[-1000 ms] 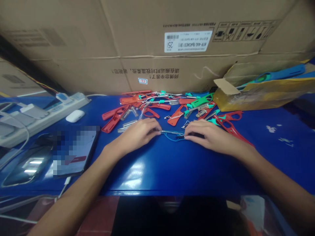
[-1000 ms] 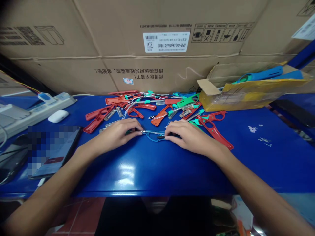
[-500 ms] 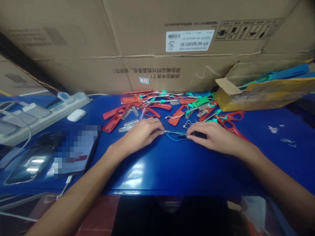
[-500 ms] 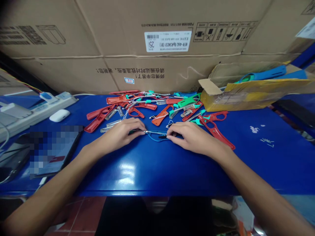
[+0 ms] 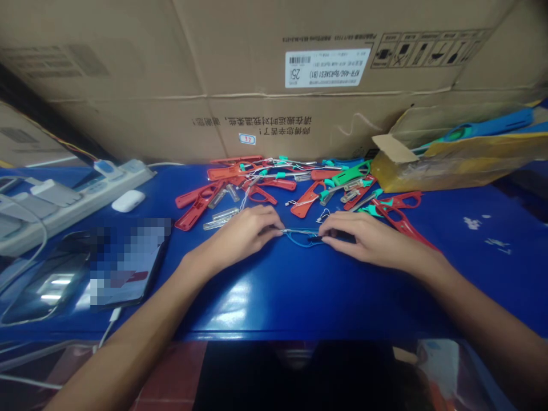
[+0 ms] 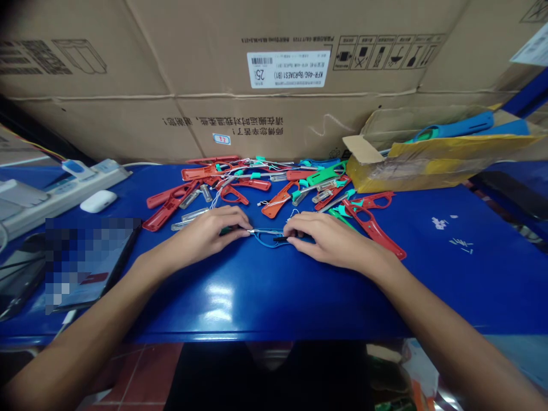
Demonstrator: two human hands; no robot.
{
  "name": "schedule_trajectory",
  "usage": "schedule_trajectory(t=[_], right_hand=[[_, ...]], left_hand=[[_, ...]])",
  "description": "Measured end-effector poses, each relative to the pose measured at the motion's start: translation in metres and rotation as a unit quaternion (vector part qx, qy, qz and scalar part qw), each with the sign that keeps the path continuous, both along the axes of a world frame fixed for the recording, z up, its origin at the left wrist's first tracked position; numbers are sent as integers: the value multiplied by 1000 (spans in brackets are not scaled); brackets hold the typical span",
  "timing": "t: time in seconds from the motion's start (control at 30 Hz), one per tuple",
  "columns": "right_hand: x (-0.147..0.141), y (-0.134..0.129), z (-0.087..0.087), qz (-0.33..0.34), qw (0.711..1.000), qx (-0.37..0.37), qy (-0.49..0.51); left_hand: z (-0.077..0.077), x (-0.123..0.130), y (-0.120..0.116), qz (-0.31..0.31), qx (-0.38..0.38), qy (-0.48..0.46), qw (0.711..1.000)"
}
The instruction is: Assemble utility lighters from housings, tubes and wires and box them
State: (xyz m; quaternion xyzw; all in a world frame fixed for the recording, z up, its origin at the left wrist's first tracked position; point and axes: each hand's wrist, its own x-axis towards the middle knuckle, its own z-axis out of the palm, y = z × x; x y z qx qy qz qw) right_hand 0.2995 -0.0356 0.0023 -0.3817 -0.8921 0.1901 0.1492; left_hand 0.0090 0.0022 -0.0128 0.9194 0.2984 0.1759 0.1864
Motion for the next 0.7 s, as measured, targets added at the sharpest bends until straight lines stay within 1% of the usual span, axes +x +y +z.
schedule_trajectory(t=[0.07, 0.13, 0.37, 0.57, 0.63, 0.7], right_hand=[[0, 0, 0, 13, 1000, 1, 4], [0, 1, -1, 11, 1000, -1, 6], [-3, 2, -7, -29, 999, -10, 10], [-13, -1, -11, -58, 998, 20, 6], [-13, -2, -10, -56, 998, 26, 3], [-11, -2, -7, -35, 999, 22, 1]], left_hand=[[0, 0, 0, -1, -1, -3, 1000], [1, 0, 0, -2, -2, -4, 1000], [1, 0, 1, 0, -3, 10, 1000], [2, 1, 0, 0, 1, 15, 1000], [3, 1, 0, -1, -1, 15, 1000], [3, 1, 0, -2, -4, 15, 1000]])
